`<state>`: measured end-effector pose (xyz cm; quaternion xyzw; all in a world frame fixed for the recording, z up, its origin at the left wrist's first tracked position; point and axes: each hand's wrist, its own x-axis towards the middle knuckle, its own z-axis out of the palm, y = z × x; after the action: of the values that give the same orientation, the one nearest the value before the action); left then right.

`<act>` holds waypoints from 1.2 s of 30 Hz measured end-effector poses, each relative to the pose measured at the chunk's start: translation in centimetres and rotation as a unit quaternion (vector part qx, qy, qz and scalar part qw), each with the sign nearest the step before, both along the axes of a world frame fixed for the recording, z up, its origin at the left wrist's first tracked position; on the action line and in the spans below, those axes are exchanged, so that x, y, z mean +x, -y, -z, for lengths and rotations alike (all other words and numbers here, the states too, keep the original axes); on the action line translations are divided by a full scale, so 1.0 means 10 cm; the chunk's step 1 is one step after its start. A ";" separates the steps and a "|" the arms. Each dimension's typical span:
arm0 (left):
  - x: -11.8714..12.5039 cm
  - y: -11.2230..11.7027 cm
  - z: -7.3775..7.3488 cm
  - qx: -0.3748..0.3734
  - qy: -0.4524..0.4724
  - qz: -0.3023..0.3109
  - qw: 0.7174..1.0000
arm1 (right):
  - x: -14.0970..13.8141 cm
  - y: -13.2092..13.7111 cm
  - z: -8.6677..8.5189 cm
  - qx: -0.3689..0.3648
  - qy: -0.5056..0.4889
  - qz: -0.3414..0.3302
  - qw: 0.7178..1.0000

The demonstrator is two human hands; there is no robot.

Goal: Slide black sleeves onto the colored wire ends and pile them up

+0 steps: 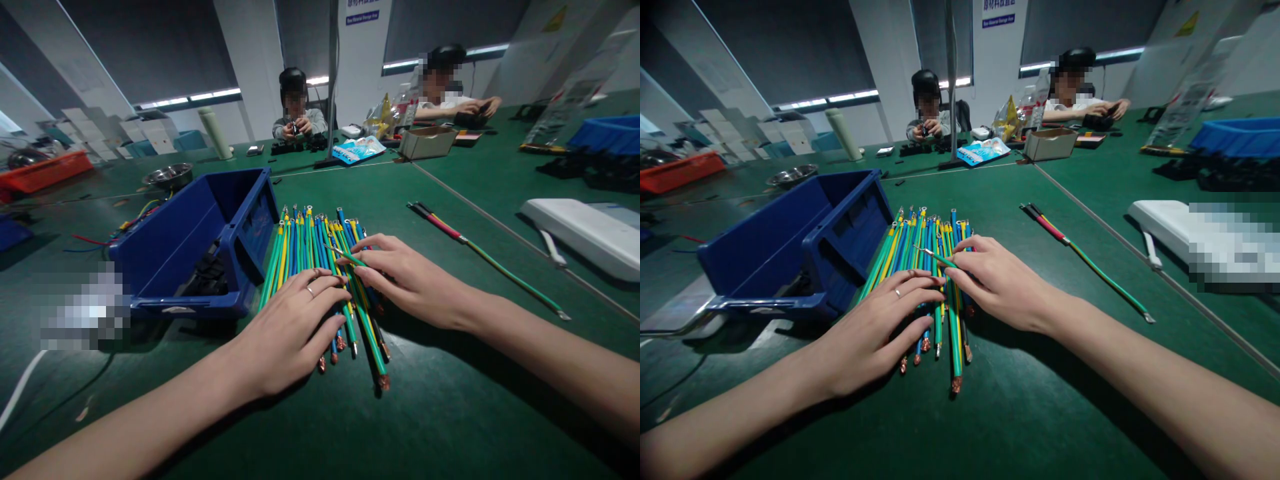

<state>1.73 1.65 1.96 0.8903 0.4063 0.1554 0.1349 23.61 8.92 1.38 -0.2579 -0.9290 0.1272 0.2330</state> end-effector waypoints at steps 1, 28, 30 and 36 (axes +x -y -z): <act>0.00 0.00 0.00 0.000 -0.001 -0.001 1.000 | 0.00 0.00 0.00 0.004 0.001 0.002 1.000; 0.00 0.02 0.04 0.015 -0.007 -0.036 0.999 | 0.00 -0.03 0.00 -0.049 -0.004 -0.005 0.999; 0.00 0.02 0.04 0.010 -0.007 -0.031 0.999 | 0.00 -0.03 0.00 -0.057 -0.004 -0.005 0.998; 0.00 0.02 0.03 0.003 -0.010 -0.024 1.000 | 0.01 -0.03 0.00 -0.089 -0.011 -0.003 0.996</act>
<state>1.74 1.48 1.67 0.8821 0.4287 0.1507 0.1241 23.70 9.24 1.34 -0.2737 -0.9121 0.2132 0.2185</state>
